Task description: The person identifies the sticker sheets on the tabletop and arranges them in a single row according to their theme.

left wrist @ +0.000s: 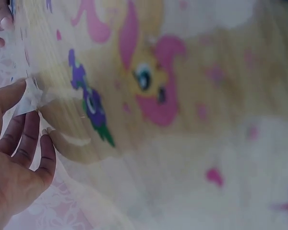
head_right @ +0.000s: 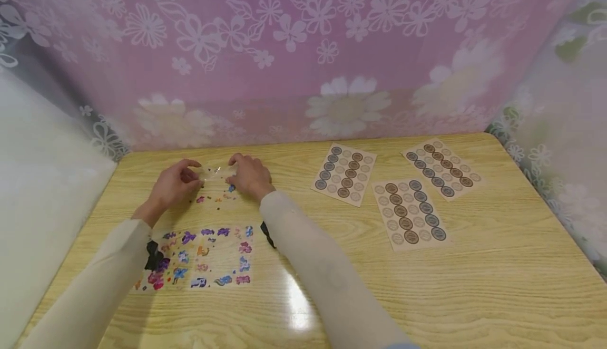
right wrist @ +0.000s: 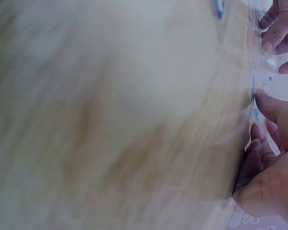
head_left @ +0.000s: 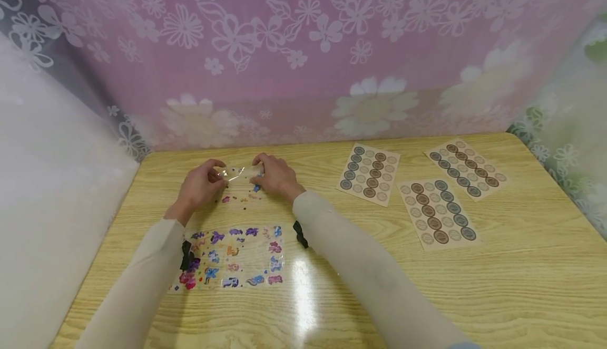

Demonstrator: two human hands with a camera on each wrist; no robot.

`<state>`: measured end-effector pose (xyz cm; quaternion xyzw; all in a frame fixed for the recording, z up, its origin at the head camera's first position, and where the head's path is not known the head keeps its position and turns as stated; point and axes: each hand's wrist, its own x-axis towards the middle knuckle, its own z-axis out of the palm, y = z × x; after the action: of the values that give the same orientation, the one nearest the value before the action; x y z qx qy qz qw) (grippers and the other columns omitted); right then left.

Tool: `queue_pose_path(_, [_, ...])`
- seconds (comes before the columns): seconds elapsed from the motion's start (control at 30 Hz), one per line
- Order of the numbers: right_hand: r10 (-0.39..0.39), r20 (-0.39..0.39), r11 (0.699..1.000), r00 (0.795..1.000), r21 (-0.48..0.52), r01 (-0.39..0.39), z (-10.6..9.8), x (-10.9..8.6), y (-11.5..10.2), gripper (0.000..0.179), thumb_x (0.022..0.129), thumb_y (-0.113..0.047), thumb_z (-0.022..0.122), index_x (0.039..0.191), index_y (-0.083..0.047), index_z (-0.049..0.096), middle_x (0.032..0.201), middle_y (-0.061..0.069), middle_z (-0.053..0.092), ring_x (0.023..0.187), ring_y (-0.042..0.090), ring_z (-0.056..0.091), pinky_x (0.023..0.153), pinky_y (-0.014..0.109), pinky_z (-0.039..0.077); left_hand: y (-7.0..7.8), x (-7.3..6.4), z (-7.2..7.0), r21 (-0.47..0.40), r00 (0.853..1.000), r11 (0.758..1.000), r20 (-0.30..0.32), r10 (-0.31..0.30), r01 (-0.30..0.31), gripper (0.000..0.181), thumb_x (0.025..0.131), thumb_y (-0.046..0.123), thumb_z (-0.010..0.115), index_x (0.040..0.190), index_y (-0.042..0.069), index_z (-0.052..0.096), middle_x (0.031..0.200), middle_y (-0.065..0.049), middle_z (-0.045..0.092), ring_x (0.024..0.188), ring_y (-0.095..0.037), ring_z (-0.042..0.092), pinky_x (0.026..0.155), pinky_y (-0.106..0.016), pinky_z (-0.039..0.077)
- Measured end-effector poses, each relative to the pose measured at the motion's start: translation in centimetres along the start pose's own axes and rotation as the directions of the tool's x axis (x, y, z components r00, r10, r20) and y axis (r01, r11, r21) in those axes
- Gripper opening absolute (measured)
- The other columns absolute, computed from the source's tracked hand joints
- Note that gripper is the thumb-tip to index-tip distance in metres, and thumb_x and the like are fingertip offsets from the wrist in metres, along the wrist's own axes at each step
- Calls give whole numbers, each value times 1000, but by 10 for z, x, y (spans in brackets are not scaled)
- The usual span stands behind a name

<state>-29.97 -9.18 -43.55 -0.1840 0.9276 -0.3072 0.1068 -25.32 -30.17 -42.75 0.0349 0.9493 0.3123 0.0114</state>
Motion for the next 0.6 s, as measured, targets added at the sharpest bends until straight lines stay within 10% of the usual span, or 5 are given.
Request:
queue_pose_path(0.3, [-35,44,990,998,135,29,-6,-6,2,21,99,-25,53,120,-22,55,93,-6,56,82,13,52,69,31,39,-2,-3,2,-74,1000,997,-19,-23,21,36,96,16,59,130,6,55,102,-13,57,92,-29,56,75,-43,47])
queue_pose_path(0.6, [-106,74,903,992,425,64,-20,-8,14,23,99,-18,55,118,-6,59,102,4,57,91,17,54,78,29,45,7,0,0,-153,989,987,-147,35,-57,39,96,12,60,133,4,54,100,-14,60,85,-27,58,65,-35,47])
